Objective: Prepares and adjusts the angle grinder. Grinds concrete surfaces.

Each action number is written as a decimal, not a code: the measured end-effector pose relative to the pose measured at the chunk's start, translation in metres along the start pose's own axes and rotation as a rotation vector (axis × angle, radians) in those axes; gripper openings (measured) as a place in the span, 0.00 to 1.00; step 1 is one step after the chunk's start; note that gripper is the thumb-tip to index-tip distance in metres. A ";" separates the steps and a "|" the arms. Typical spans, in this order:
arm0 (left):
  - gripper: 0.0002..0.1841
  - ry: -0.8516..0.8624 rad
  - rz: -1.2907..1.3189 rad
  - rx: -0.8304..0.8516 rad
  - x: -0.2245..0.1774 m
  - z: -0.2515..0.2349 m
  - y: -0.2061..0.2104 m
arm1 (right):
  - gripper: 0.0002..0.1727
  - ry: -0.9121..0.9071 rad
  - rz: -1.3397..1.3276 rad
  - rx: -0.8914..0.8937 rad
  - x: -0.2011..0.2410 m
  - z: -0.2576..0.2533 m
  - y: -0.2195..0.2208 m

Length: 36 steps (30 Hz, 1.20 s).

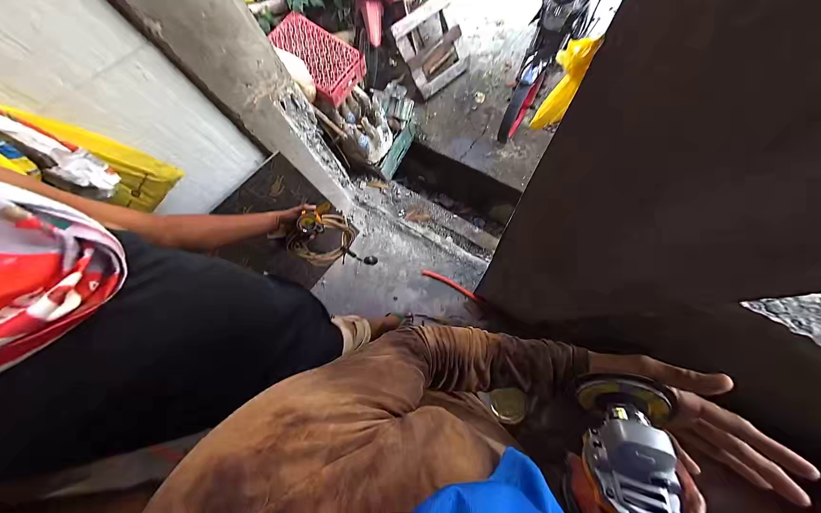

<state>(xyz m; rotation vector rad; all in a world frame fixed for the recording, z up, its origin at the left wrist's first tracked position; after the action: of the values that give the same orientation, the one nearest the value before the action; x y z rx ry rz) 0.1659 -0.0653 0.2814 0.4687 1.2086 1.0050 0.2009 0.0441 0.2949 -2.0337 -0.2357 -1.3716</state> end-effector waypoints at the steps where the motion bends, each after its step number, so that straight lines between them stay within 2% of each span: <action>1: 0.42 -0.014 0.023 0.017 0.008 -0.007 -0.011 | 0.59 0.000 0.032 0.004 -0.013 0.004 0.002; 2: 0.42 -0.011 0.038 0.036 0.018 -0.015 -0.025 | 0.60 0.021 0.043 0.022 -0.021 0.008 0.006; 5: 0.41 0.008 -0.029 -0.070 0.042 -0.016 -0.063 | 0.61 0.079 0.096 0.023 -0.048 0.028 0.006; 8: 0.38 -0.093 0.003 -0.042 0.060 0.015 -0.099 | 0.61 0.138 0.155 0.027 -0.081 0.048 0.004; 9: 0.32 -0.130 0.009 -0.062 0.069 0.029 -0.112 | 0.59 0.157 0.170 0.035 -0.089 0.053 0.006; 11: 0.22 -0.127 -0.115 -0.207 0.088 0.057 -0.137 | 0.58 0.154 0.193 0.088 -0.100 0.070 0.013; 12: 0.21 -0.082 -0.173 -0.316 0.096 0.069 -0.150 | 0.58 0.131 0.204 0.128 -0.097 0.077 0.018; 14: 0.23 0.047 -0.195 -0.487 0.099 0.096 -0.177 | 0.58 0.081 0.218 0.210 -0.092 0.088 0.036; 17: 0.31 0.131 -0.263 -0.609 0.099 0.150 -0.195 | 0.58 0.056 0.198 0.311 -0.084 0.108 0.060; 19: 0.38 0.147 -0.239 -0.611 0.099 0.176 -0.191 | 0.56 0.053 0.192 0.341 -0.082 0.120 0.070; 23: 0.49 0.258 -0.216 -0.491 0.089 0.204 -0.194 | 0.55 0.043 0.127 0.418 -0.067 0.130 0.089; 26: 0.56 0.401 -0.165 -0.442 0.064 0.232 -0.182 | 0.56 0.029 -0.022 0.448 -0.054 0.121 0.100; 27: 0.57 0.449 -0.129 -0.463 0.058 0.239 -0.179 | 0.56 0.082 -0.110 0.472 -0.056 0.118 0.105; 29: 0.58 0.534 -0.057 -0.546 0.050 0.250 -0.183 | 0.52 0.301 -0.431 0.509 -0.068 0.112 0.119; 31: 0.54 0.599 0.054 -0.686 0.051 0.255 -0.211 | 0.45 0.487 -0.712 0.504 -0.071 0.105 0.133; 33: 0.45 0.597 0.120 -0.771 0.054 0.258 -0.237 | 0.43 0.532 -0.836 0.500 -0.066 0.091 0.143; 36: 0.33 0.591 -0.048 -0.790 0.044 0.265 -0.240 | 0.40 0.572 -1.022 0.574 -0.053 0.076 0.156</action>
<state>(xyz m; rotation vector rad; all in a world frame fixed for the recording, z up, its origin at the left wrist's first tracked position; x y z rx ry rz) 0.5038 -0.0991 0.1612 -0.5100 1.1970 1.5283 0.3121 -0.0172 0.1652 -0.9479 -1.3462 -2.0688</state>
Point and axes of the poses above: each hand's wrist, its own z-axis away from the middle knuckle, its own y-axis out of the palm, x = y × z, the point moved 10 cm from there along -z, towards the middle knuckle, and after that the axes turned 13 degrees about -x, right-handed, at the moved point
